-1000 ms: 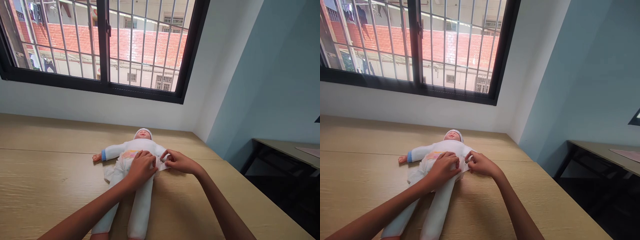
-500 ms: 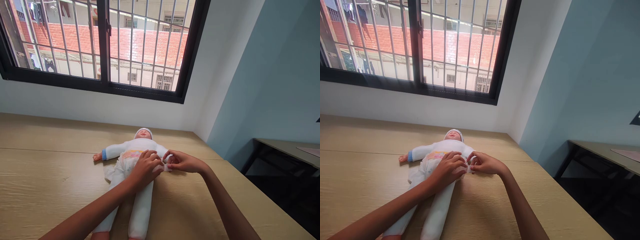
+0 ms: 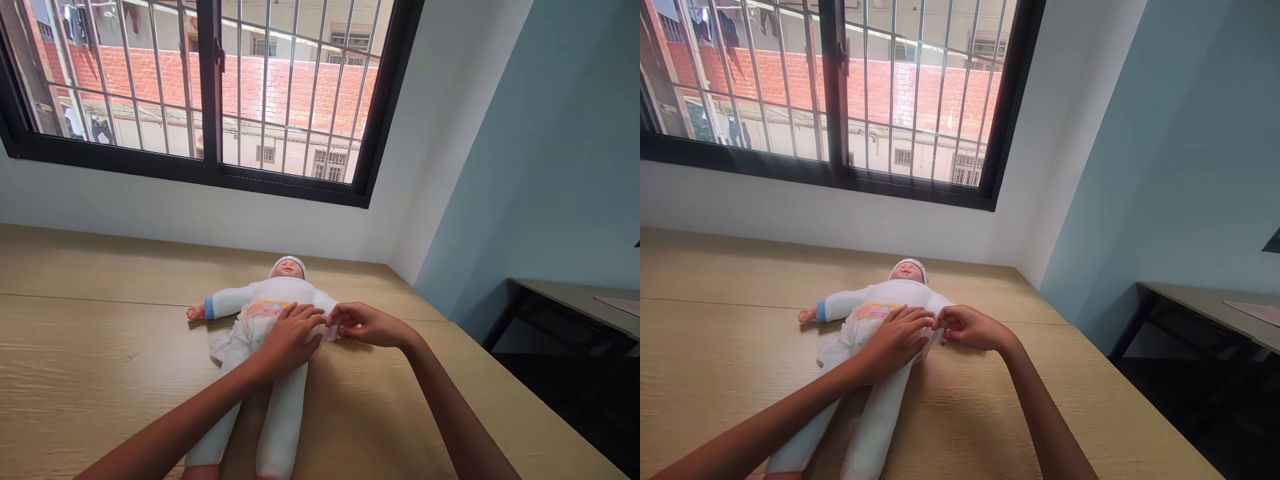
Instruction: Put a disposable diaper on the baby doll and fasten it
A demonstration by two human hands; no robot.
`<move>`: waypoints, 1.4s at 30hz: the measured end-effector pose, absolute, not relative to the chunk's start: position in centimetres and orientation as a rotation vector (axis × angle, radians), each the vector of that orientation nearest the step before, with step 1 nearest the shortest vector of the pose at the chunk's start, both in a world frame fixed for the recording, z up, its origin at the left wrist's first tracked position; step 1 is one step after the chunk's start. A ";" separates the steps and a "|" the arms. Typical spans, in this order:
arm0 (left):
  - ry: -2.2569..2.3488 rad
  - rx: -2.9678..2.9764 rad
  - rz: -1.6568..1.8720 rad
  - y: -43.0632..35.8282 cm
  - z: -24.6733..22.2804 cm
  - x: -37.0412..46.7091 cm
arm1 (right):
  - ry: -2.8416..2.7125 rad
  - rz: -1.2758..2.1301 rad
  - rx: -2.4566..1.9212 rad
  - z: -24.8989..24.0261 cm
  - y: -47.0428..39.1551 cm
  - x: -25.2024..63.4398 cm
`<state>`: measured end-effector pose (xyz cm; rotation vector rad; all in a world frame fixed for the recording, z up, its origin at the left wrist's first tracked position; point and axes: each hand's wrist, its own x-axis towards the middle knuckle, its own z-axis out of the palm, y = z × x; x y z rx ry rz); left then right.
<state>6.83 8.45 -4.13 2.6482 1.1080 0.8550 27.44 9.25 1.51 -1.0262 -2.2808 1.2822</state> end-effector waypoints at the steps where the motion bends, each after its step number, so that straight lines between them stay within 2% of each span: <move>1: 1.083 2.624 0.861 8.5 -4.1 6.8 | -2.277 1.293 -1.005 1.5 9.2 27.3; 11: 1.022 2.477 0.796 9.2 -4.0 6.6 | -2.265 1.282 -1.047 -0.1 9.4 25.8; 19: 1.027 2.345 0.855 9.0 -4.0 7.0 | -2.347 0.690 -1.346 0.8 8.1 25.7; 24: 1.025 2.319 0.921 9.6 -4.6 7.3 | -2.361 0.590 -1.450 1.1 7.6 25.2; 35: 1.073 2.371 0.936 9.7 -4.9 7.4 | -2.417 0.378 -1.371 0.9 7.6 24.8; 42: 1.117 2.377 0.923 9.7 -4.8 7.5 | -2.534 0.088 -1.348 0.7 7.4 23.6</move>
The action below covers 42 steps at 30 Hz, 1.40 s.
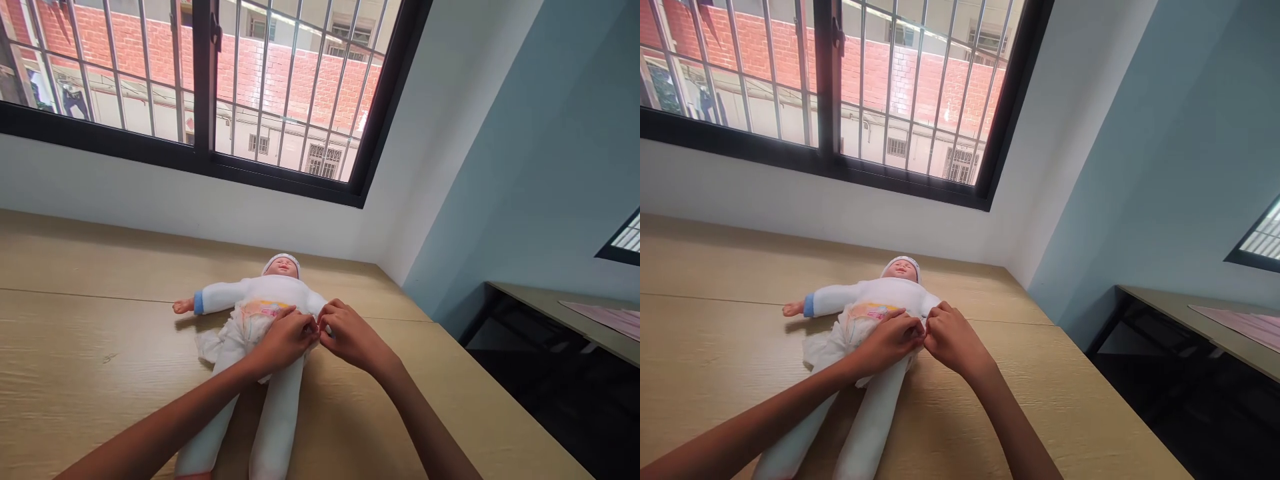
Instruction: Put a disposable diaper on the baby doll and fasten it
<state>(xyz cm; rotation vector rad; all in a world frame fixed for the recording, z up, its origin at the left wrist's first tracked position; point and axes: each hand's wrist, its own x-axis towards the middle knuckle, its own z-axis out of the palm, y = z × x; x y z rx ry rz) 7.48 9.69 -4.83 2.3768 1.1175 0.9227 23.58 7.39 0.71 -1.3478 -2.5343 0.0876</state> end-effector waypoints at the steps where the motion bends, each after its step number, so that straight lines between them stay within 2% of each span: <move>1: 1.118 2.377 0.924 9.7 -4.8 7.5 | -2.546 0.090 -1.329 0.7 7.5 23.7; 7: 1.099 2.318 0.932 9.6 -4.3 7.4 | -2.509 0.215 -1.287 1.5 7.6 25.4; 31: 1.151 2.345 0.918 9.1 -3.8 7.5 | -2.647 -0.299 -1.345 0.2 7.5 23.1; 42: 1.141 2.314 1.013 9.5 -4.3 7.5 | -2.513 -0.097 -1.325 1.7 7.2 24.3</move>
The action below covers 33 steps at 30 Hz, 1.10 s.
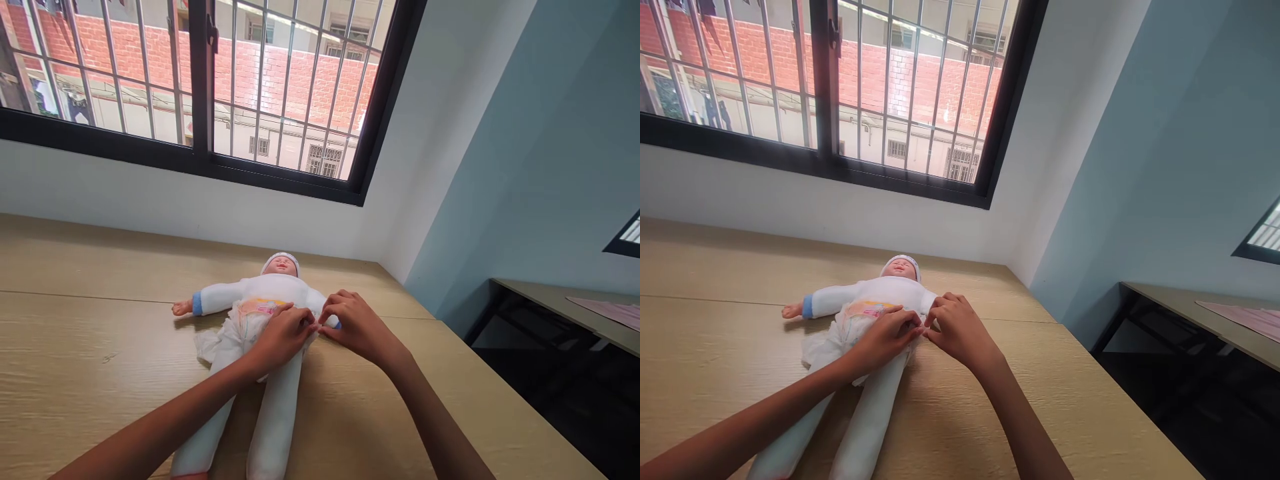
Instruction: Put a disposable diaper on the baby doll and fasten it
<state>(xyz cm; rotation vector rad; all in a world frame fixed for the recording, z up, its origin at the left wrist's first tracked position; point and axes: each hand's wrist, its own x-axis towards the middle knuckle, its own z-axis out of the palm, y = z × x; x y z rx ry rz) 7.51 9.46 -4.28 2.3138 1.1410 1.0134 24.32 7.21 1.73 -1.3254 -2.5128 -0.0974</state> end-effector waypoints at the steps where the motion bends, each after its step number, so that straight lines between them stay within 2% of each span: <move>1: 1.140 2.313 1.013 9.5 -4.3 7.5 | -2.515 -0.103 -1.338 1.7 7.2 24.2; 19: 1.136 2.327 0.989 9.2 -4.0 7.5 | -2.663 -0.464 -1.333 0.5 7.6 23.3; 33: 1.142 2.330 0.997 9.0 -3.9 7.5 | -2.656 -0.308 -1.323 0.8 7.6 23.8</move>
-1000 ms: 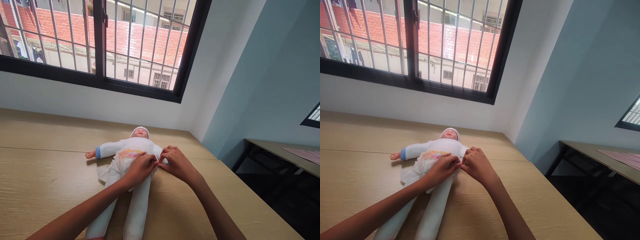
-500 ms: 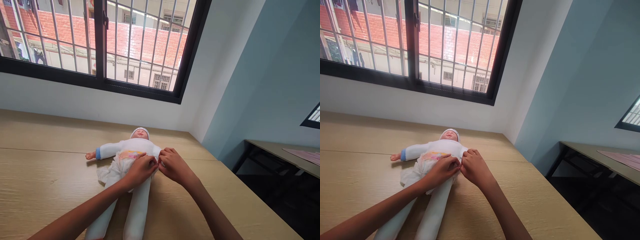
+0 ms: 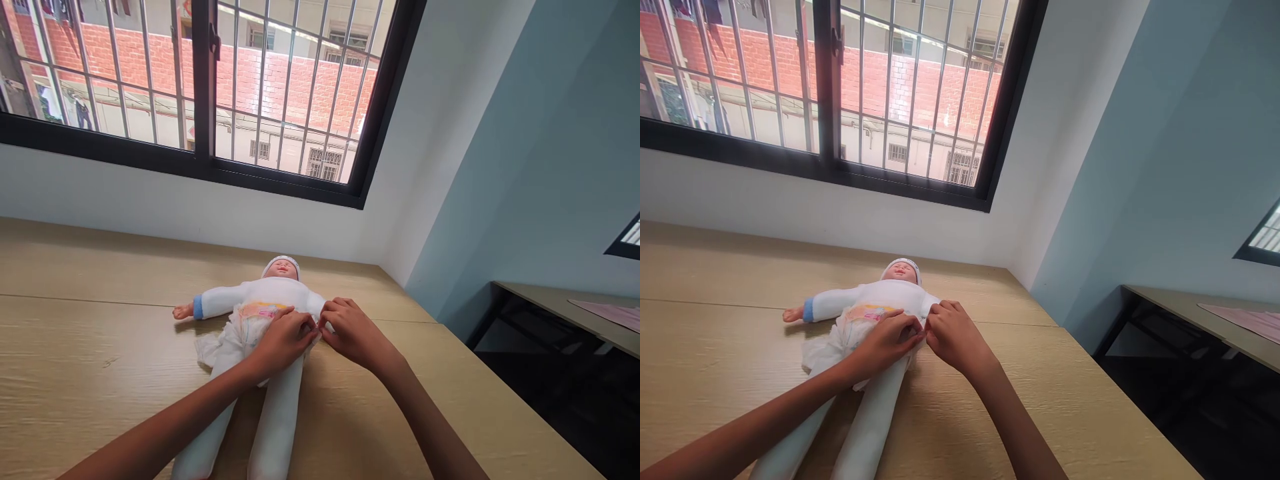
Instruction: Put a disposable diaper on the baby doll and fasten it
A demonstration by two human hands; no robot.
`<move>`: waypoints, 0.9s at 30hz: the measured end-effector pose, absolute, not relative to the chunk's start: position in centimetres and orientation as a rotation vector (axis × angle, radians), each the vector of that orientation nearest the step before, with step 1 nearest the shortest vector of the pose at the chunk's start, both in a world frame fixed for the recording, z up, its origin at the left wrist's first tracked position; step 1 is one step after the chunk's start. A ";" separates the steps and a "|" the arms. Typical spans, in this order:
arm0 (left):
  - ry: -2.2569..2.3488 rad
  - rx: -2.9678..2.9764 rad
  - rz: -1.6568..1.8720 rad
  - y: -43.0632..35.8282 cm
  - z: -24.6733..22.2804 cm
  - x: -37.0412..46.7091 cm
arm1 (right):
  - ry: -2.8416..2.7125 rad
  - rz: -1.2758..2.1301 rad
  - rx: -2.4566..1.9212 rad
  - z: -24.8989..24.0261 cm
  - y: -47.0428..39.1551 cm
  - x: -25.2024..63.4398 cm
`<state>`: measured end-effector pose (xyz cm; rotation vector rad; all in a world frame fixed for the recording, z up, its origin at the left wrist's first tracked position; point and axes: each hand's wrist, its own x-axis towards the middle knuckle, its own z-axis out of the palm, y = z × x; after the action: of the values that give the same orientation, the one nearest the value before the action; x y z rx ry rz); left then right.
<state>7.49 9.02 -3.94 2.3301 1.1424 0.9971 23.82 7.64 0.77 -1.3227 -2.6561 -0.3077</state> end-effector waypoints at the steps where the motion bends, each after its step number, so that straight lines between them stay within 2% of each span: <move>1: 1.151 2.323 0.992 9.0 -3.9 7.5 | -2.651 -0.284 -1.316 0.8 7.7 23.9; 9: 1.172 2.328 0.939 8.8 -3.4 7.6 | -2.527 -0.032 -1.343 0.9 7.6 24.9; 16: 1.150 2.406 0.961 9.5 -4.5 7.3 | -2.331 0.908 -1.237 0.6 8.5 26.0; 21: 1.295 2.568 1.003 8.6 -4.0 7.6 | -2.126 0.907 -1.406 0.1 9.5 26.3; 27: 1.377 3.125 0.619 6.2 -4.6 9.1 | -1.785 1.037 -1.672 -0.4 10.4 26.4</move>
<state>9.13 6.16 -4.56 3.1245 1.3765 0.6192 26.43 10.39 -0.40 -1.6720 -1.7849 1.0366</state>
